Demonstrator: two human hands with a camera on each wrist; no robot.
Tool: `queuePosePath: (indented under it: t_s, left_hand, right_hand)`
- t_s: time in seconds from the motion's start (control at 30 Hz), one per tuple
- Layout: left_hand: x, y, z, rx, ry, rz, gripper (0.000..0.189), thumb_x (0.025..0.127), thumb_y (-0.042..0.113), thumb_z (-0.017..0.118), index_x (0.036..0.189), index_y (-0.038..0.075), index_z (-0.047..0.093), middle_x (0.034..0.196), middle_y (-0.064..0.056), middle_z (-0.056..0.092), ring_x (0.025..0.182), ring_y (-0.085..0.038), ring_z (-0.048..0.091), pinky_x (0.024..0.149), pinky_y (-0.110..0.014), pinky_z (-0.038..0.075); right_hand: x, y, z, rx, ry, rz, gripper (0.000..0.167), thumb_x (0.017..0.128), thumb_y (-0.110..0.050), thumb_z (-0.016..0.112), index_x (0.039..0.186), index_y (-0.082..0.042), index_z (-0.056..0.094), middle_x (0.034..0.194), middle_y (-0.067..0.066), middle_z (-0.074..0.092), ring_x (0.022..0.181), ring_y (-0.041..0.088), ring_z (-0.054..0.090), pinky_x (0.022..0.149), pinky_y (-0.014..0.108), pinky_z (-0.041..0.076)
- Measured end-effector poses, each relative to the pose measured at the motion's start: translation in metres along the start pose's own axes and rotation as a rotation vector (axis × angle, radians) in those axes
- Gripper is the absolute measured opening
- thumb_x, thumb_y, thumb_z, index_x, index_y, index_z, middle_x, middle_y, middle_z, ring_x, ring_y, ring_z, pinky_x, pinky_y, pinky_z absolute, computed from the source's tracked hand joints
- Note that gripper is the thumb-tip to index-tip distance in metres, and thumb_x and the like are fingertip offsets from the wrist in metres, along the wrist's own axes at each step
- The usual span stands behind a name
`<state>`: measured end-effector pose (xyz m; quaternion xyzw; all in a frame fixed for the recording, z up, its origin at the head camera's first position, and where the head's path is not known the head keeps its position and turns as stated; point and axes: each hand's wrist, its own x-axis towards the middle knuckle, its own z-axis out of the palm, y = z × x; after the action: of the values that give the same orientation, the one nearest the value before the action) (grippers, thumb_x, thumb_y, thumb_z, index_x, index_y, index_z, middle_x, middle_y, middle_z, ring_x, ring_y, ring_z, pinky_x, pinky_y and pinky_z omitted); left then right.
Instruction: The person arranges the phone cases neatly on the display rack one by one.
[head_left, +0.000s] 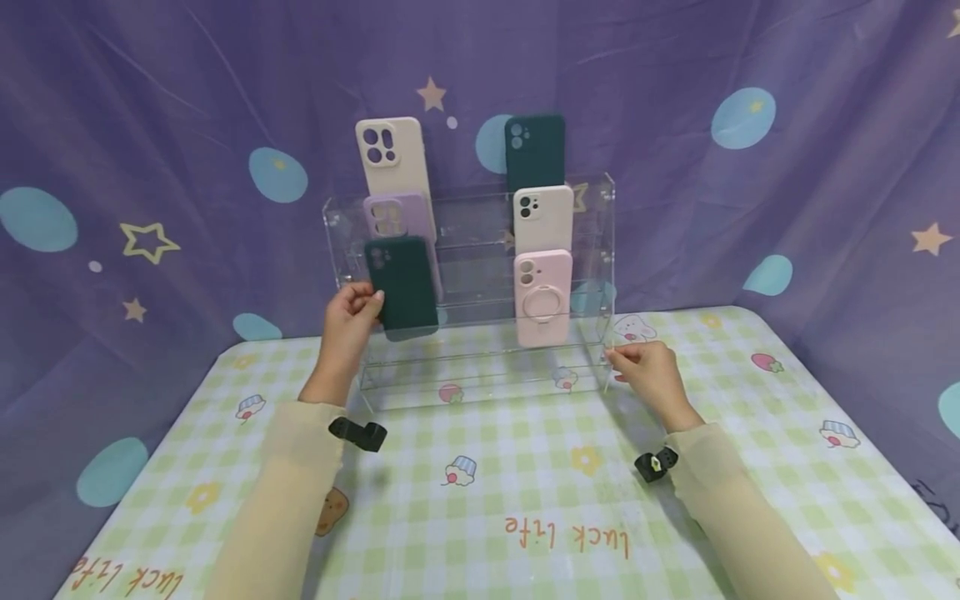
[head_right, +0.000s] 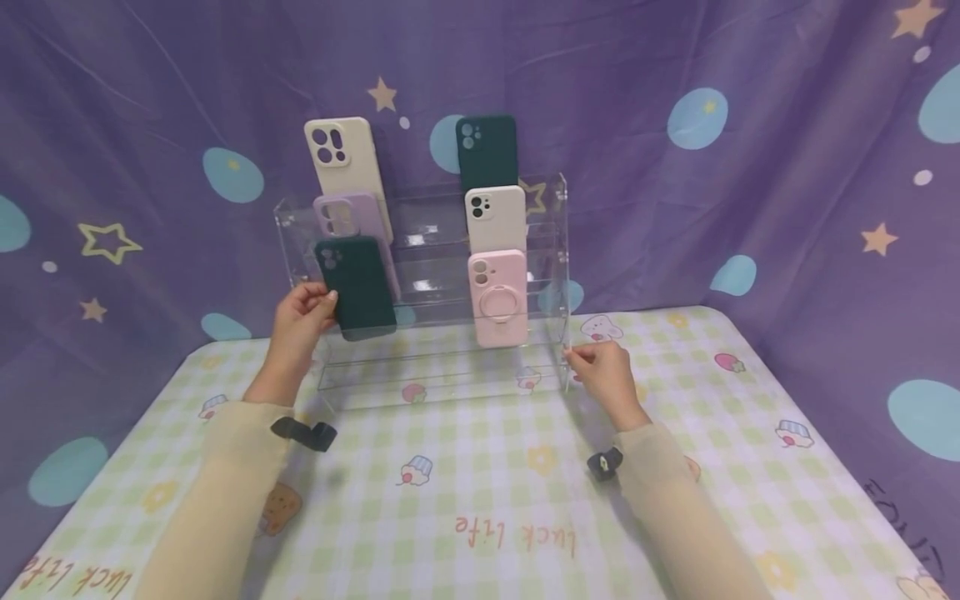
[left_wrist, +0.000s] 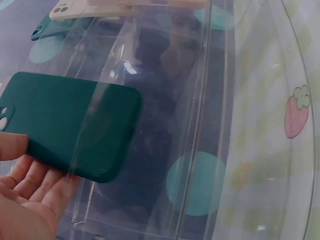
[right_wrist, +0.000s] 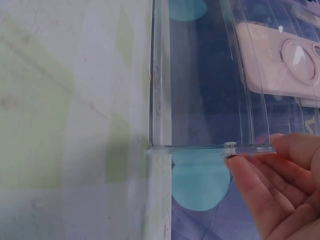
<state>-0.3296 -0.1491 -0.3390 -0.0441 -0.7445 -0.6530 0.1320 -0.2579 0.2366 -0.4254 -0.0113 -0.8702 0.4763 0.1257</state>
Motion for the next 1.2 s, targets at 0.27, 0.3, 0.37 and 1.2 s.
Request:
queuePosePath:
  t_s: [0.27,0.3,0.37,1.2]
  left_hand:
    - [-0.0014,-0.0031,-0.0041,0.347,-0.044,0.048,0.023,0.093,0.014,0.060,0.105,-0.005,0.061,0.093,-0.013,0.070,0.072,0.004,0.055,0.070,-0.017,0.045]
    - [-0.0018,-0.0038,-0.0038,0.377,-0.046,0.062,0.022,0.092,0.014,0.061,0.104,-0.004,0.061,0.096,-0.017,0.070,0.072,0.004,0.055,0.069,-0.017,0.045]
    - [-0.0020,-0.0055,-0.0036,0.412,-0.049,0.086,0.020,0.092,0.013,0.061,0.103,-0.004,0.062,0.097,-0.021,0.069,0.071,0.003,0.056,0.068,-0.017,0.045]
    - [-0.0001,-0.0012,-0.0083,0.614,-0.108,0.151,0.021,0.091,0.012,0.059,0.105,-0.003,0.061,0.098,-0.019,0.065,0.086,-0.029,0.060,0.076,-0.038,0.047]
  right_hand:
    - [-0.0004,0.0015,0.0011,0.016,-0.001,0.010,0.025,0.092,-0.014,0.062,0.101,0.008,0.070,0.096,0.023,0.069,0.082,0.033,0.069,0.062,0.025,0.056]
    - [-0.0005,0.0017,0.0014,0.017,0.000,0.010,0.025,0.092,-0.013,0.062,0.101,0.008,0.070,0.096,0.023,0.069,0.082,0.033,0.069,0.062,0.025,0.056]
    - [-0.0006,0.0020,0.0019,0.017,0.000,0.009,0.024,0.092,-0.013,0.062,0.101,0.008,0.070,0.096,0.023,0.069,0.082,0.032,0.069,0.062,0.024,0.056]
    - [-0.0008,0.0001,0.0008,0.024,0.005,0.014,0.025,0.092,-0.013,0.062,0.102,0.008,0.070,0.097,0.023,0.069,0.084,0.033,0.068,0.062,0.024,0.056]
